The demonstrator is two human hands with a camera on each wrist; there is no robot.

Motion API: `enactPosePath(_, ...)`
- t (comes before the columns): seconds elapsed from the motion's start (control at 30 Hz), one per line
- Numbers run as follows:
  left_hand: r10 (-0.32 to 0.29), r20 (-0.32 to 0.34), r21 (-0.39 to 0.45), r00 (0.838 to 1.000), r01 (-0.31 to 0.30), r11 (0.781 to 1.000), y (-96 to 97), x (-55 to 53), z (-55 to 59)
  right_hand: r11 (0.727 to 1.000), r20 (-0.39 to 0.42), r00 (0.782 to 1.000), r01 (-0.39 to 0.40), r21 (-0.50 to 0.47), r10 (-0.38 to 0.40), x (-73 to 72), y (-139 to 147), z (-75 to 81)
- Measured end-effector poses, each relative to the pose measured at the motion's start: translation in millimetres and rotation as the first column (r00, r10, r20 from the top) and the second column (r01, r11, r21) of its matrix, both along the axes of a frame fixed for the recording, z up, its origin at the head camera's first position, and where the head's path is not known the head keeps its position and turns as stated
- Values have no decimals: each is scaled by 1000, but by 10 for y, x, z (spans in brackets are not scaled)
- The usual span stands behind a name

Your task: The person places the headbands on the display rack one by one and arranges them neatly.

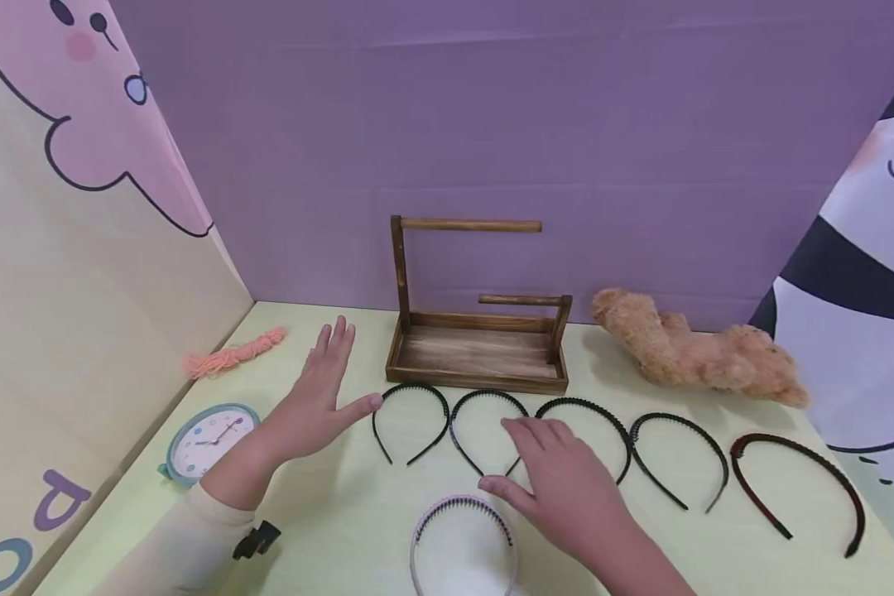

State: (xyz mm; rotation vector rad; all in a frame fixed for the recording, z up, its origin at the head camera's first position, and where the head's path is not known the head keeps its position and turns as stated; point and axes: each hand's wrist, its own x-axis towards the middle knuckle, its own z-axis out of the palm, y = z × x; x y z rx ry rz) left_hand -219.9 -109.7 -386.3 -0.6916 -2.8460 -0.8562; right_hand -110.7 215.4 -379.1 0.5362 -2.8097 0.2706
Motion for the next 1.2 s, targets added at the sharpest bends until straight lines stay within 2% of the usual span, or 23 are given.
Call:
enactPosePath(0.1, -37, 108, 114, 993, 24, 993, 6, -190, -17, 999, 105, 994, -35, -37, 38, 92, -185, -44)
enactPosePath(0.17, -61, 176, 163, 983, 32, 986, 15, -327, -37, 995, 199, 976, -75, -58, 86, 131, -300, -102)
enactPosePath(0.27, -68, 275, 191, 959, 15, 981, 62, -533, -78, 983, 332, 926, -151, -102, 177, 153, -461, -223)
enactPosePath(0.37, -41, 364, 178, 930, -26, 984, 135, -709, -128, 980, 447, 871, -176, -96, 201, 164, -624, -362)
enactPosePath(0.43, -17, 413, 158, 911, -53, 986, 189, -811, -162, 982, 488, 853, -181, -60, 187, 165, -723, -430)
enactPosePath(0.5, 2, 444, 139, 896, -71, 988, 243, -901, -191, 983, 501, 850, -181, -14, 163, 164, -807, -476)
enactPosePath(0.53, 10, 452, 128, 892, -76, 989, 270, -942, -206, 983, 493, 856, -183, 9, 155, 163, -843, -492)
enactPosePath(0.63, 32, 458, 94, 888, -84, 992, 339, -1045, -240, 986, 494, 860, -165, 29, 129, 157, -912, -517)
enactPosePath(0.7, 38, 456, 78, 889, -83, 994, 384, -1106, -265, 988, 517, 847, -153, 14, 124, 153, -928, -527)
enactPosePath(0.8, 46, 461, 64, 886, -85, 994, 424, -1181, -305, 988, 525, 840, -155, -13, 139, 154, -927, -544)
enactPosePath(0.9, 52, 476, 57, 878, -90, 994, 448, -1227, -333, 983, 504, 847, -181, -25, 169, 175, -900, -546)
enactPosePath(1.03, 69, 508, 56, 858, -113, 992, 436, -1258, -371, 976, 482, 850, -212, -57, 213, 208, -844, -512)
enactPosePath(1.1, 64, 505, 47, 861, -101, 994, 423, -1268, -385, 973, 457, 861, -220, -62, 224, 213, -807, -472)
enactPosePath(1.2, 42, 481, 17, 876, -58, 998, 421, -1286, -406, 971, 382, 894, -238, -35, 233, 201, -741, -389)
